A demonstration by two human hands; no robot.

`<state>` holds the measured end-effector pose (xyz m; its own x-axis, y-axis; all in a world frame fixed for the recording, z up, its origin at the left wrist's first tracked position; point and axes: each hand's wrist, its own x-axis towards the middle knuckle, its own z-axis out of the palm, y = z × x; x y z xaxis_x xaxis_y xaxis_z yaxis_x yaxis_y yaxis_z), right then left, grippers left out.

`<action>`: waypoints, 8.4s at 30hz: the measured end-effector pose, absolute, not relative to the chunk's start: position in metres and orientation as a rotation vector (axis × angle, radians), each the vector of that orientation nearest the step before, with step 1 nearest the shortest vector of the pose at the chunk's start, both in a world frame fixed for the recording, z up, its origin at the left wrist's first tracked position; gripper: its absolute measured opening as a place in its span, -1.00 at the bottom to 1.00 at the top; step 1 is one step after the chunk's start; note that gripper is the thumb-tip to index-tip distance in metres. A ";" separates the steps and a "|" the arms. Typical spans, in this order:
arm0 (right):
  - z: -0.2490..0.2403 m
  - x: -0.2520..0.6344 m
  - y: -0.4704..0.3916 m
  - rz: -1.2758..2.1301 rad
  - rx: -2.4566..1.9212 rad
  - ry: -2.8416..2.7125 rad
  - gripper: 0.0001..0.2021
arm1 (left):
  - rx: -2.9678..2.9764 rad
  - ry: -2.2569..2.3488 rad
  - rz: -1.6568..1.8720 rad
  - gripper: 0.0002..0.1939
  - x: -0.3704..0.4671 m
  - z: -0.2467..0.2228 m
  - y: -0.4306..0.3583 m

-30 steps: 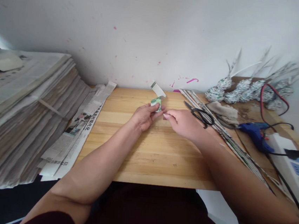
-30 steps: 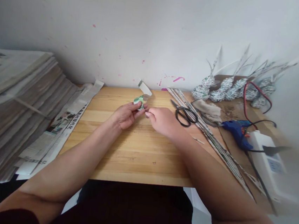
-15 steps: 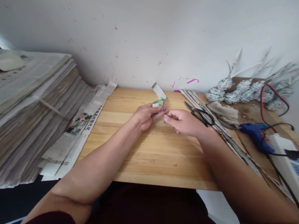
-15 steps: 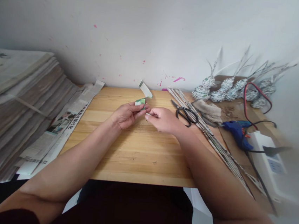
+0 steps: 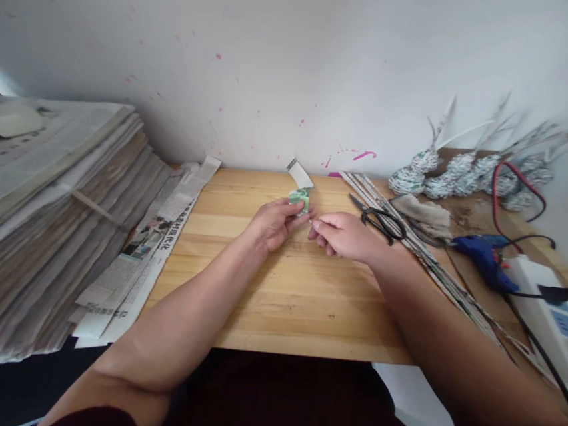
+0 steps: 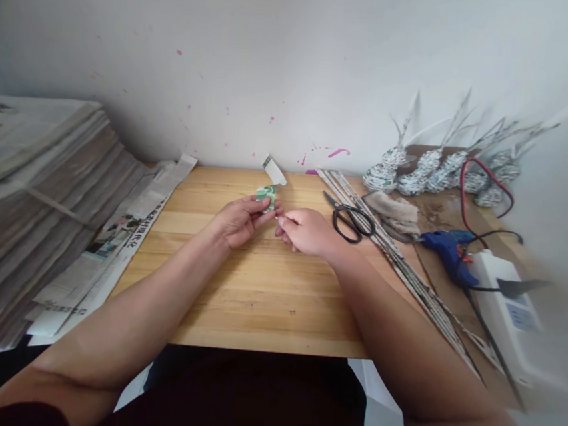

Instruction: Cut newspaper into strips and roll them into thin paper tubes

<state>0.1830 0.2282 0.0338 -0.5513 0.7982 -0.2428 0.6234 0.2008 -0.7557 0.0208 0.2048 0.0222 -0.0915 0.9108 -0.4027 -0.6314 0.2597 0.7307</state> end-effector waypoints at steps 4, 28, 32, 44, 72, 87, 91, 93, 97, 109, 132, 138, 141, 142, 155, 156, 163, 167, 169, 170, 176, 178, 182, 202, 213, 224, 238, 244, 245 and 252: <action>0.026 0.183 0.228 0.762 -1.186 -2.404 -0.74 | 0.332 1.016 1.345 -0.86 0.021 0.021 0.206; 0.030 0.184 0.229 0.741 -1.211 -2.509 -0.70 | 0.387 1.016 1.308 -0.85 0.019 0.023 0.205; 0.033 0.185 0.231 1.027 -1.305 -2.429 -0.65 | 0.371 1.007 1.309 -0.83 0.019 0.023 0.204; 0.034 0.185 0.227 0.564 -1.139 -2.456 -0.78 | 0.401 1.023 1.338 -0.85 0.019 0.023 0.205; 0.037 0.185 0.227 0.822 -1.257 -2.532 -0.68 | 0.395 0.995 1.305 -0.88 0.019 0.023 0.203; 0.033 0.183 0.226 0.822 -1.266 -2.476 -0.64 | 0.407 0.988 1.313 -0.86 0.019 0.024 0.204; 0.033 0.185 0.227 0.933 -1.317 -2.499 -0.60 | 0.371 1.015 1.300 -0.86 0.020 0.022 0.204; 0.032 0.185 0.227 0.784 -1.266 -2.507 -0.72 | 0.360 1.022 1.308 -0.84 0.021 0.020 0.204; 0.028 0.184 0.227 0.487 -1.156 -2.500 -0.81 | 0.373 1.023 1.337 -0.84 0.021 0.018 0.205; 0.028 0.184 0.227 0.729 -1.209 -2.495 -0.76 | 0.379 1.043 1.323 -0.85 0.021 0.022 0.204; 0.024 0.185 0.229 0.612 -1.118 -2.554 -0.75 | 0.366 1.033 1.315 -0.85 0.021 0.020 0.206; 0.027 0.184 0.228 0.411 -1.099 -2.629 -0.74 | 0.358 1.043 1.332 -0.83 0.020 0.020 0.206; 0.028 0.184 0.227 0.597 -1.184 -2.642 -0.65 | 0.370 1.046 1.303 -0.83 0.021 0.021 0.205; 0.028 0.184 0.227 0.655 -1.200 -2.637 -0.63 | 0.370 1.045 1.297 -0.83 0.021 0.022 0.205; 0.026 0.184 0.228 0.514 -1.162 -2.611 -0.65 | 0.356 1.047 1.315 -0.86 0.020 0.024 0.205; 0.027 0.184 0.228 0.551 -1.173 -2.622 -0.64 | 0.357 1.050 1.313 -0.86 0.020 0.023 0.205; 0.031 0.184 0.224 0.657 -1.180 -2.572 -0.73 | 0.350 1.040 1.318 -0.82 0.020 0.022 0.206; 0.030 0.183 0.226 0.652 -1.179 -2.575 -0.73 | 0.334 1.050 1.304 -0.83 0.020 0.023 0.206; 0.029 0.183 0.227 0.631 -1.164 -2.562 -0.74 | 0.334 1.064 1.311 -0.84 0.021 0.023 0.205; 0.029 0.183 0.227 0.624 -1.154 -2.549 -0.75 | 0.340 1.067 1.314 -0.84 0.021 0.024 0.205; 0.033 0.183 0.227 0.842 -1.214 -2.503 -0.71 | 0.389 1.029 1.298 -0.85 0.021 0.023 0.204; 0.035 0.183 0.227 1.061 -1.275 -2.478 -0.66 | 0.387 1.023 1.289 -0.85 0.021 0.023 0.204; 0.033 0.184 0.226 1.061 -1.268 -2.465 -0.76 | 0.351 1.038 1.313 -0.85 0.020 0.022 0.206; 0.028 0.182 0.227 0.699 -1.206 -2.465 -0.76 | 0.337 1.039 1.329 -0.86 0.020 0.023 0.207; 0.035 0.183 0.225 1.010 -1.273 -2.375 -0.77 | 0.319 1.030 1.319 -0.85 0.020 0.023 0.206; 0.034 0.180 0.227 1.374 -1.338 -2.145 -0.73 | 0.319 1.004 1.324 -0.86 0.018 0.021 0.205; 0.024 0.181 0.225 0.586 -1.137 -2.425 -0.76 | 0.333 1.026 1.326 -0.88 0.018 0.024 0.206; 0.034 0.179 0.225 1.151 -1.342 -2.297 -0.68 | 0.346 1.002 1.320 -0.87 0.017 0.024 0.206; 0.035 0.179 0.225 1.312 -1.385 -2.214 -0.66 | 0.345 0.999 1.319 -0.88 0.017 0.024 0.206; 0.026 0.180 0.226 1.073 -1.330 -2.280 -0.76 | 0.325 1.042 1.323 -0.88 0.019 0.023 0.206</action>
<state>0.1797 0.2259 0.0264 -0.5314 0.8395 -0.1137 0.6226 0.2960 -0.7244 0.0194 0.2061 0.0231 -0.1030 0.8951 -0.4338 -0.6318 0.2780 0.7236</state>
